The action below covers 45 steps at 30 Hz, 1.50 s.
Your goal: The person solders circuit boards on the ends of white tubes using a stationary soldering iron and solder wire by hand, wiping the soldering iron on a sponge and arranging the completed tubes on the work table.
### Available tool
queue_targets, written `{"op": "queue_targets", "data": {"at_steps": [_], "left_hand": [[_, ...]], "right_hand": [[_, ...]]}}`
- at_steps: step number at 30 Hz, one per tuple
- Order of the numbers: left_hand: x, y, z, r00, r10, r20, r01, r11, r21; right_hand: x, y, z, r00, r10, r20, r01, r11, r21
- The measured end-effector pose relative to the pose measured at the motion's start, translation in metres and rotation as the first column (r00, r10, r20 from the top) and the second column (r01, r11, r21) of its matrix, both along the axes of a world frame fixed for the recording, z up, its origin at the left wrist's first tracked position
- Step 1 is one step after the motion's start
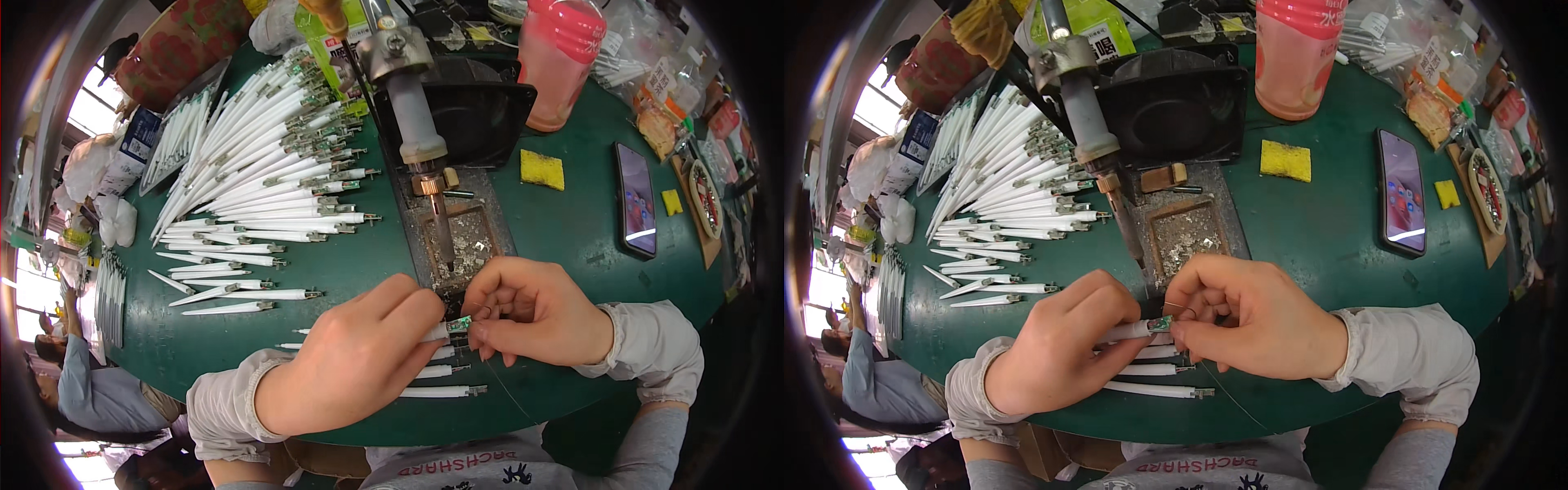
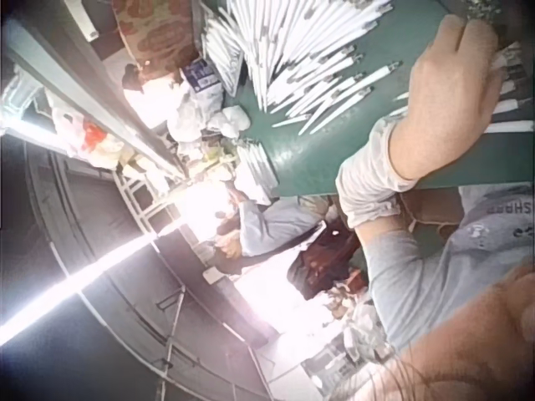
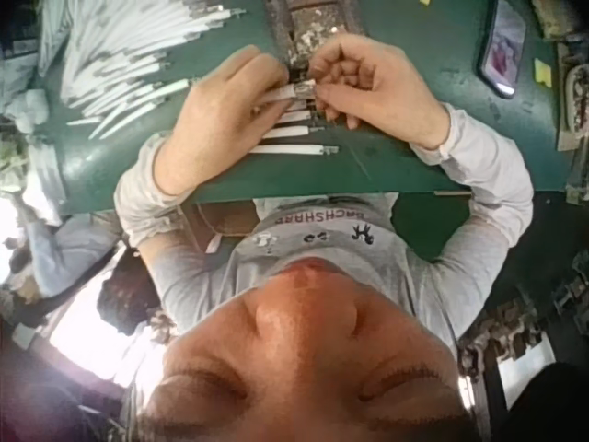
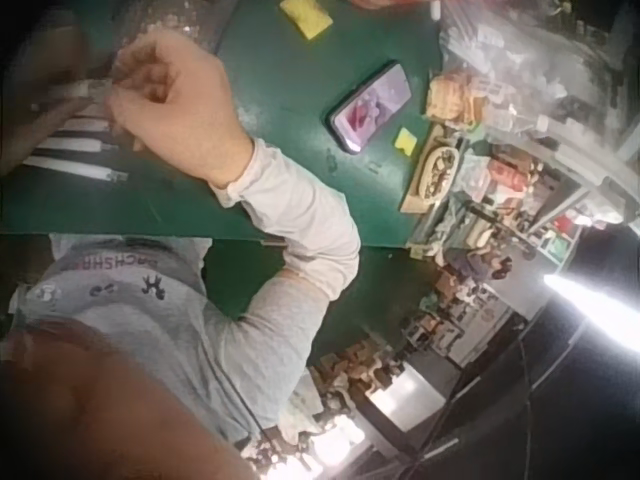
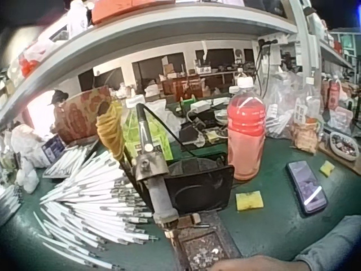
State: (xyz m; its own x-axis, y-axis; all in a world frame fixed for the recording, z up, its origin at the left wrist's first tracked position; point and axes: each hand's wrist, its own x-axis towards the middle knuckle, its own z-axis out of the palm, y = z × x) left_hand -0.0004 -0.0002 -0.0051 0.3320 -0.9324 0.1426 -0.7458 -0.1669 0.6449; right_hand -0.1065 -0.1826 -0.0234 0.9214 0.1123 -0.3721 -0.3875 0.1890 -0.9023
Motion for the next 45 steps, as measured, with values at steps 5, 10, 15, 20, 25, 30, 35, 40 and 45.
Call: {"op": "queue_targets", "data": {"at_steps": [5, 10, 15, 20, 25, 30, 35, 40, 45], "left_hand": [[0.010, 0.001, -0.008, 0.836, 0.072, -0.543, -0.010, 0.993, 0.116], [0.014, 0.001, -0.007, 0.575, 0.205, -0.792, -0.011, 0.970, 0.242], [0.014, -0.001, -0.009, 0.644, 0.169, -0.746, -0.005, 0.976, 0.217], [0.020, -0.004, -0.013, 0.661, 0.208, -0.721, -0.062, 0.973, 0.223], [0.021, -0.006, -0.012, 0.655, 0.207, -0.726, -0.090, 0.976, 0.198], [0.021, -0.009, -0.009, 0.594, 0.228, -0.771, -0.127, 0.973, 0.190], [0.019, -0.011, -0.009, 0.578, 0.210, -0.788, -0.167, 0.976, 0.137], [0.019, -0.011, -0.006, 0.565, 0.235, -0.791, -0.190, 0.970, 0.152], [0.018, -0.012, -0.008, 0.576, 0.205, -0.791, -0.210, 0.973, 0.099]], "right_hand": [[0.000, 0.002, -0.006, 0.992, -0.016, 0.128, 0.030, 0.994, -0.105], [0.000, 0.000, -0.008, 0.988, -0.014, 0.155, 0.039, 0.986, -0.161], [0.003, -0.001, -0.008, 0.982, 0.035, 0.188, 0.006, 0.977, -0.214], [0.012, -0.010, -0.004, 1.000, 0.008, -0.025, -0.009, 0.999, -0.043], [0.008, -0.010, 0.004, 1.000, 0.025, -0.003, -0.026, 0.985, -0.172], [0.007, -0.003, -0.001, 0.970, 0.046, 0.241, 0.035, 0.947, -0.319], [0.008, -0.002, -0.006, 0.959, 0.016, 0.283, 0.073, 0.951, -0.300], [0.009, -0.001, -0.007, 0.956, -0.002, 0.294, 0.090, 0.953, -0.289], [0.011, 0.001, -0.009, 0.944, -0.021, 0.331, 0.118, 0.954, -0.276]]}}
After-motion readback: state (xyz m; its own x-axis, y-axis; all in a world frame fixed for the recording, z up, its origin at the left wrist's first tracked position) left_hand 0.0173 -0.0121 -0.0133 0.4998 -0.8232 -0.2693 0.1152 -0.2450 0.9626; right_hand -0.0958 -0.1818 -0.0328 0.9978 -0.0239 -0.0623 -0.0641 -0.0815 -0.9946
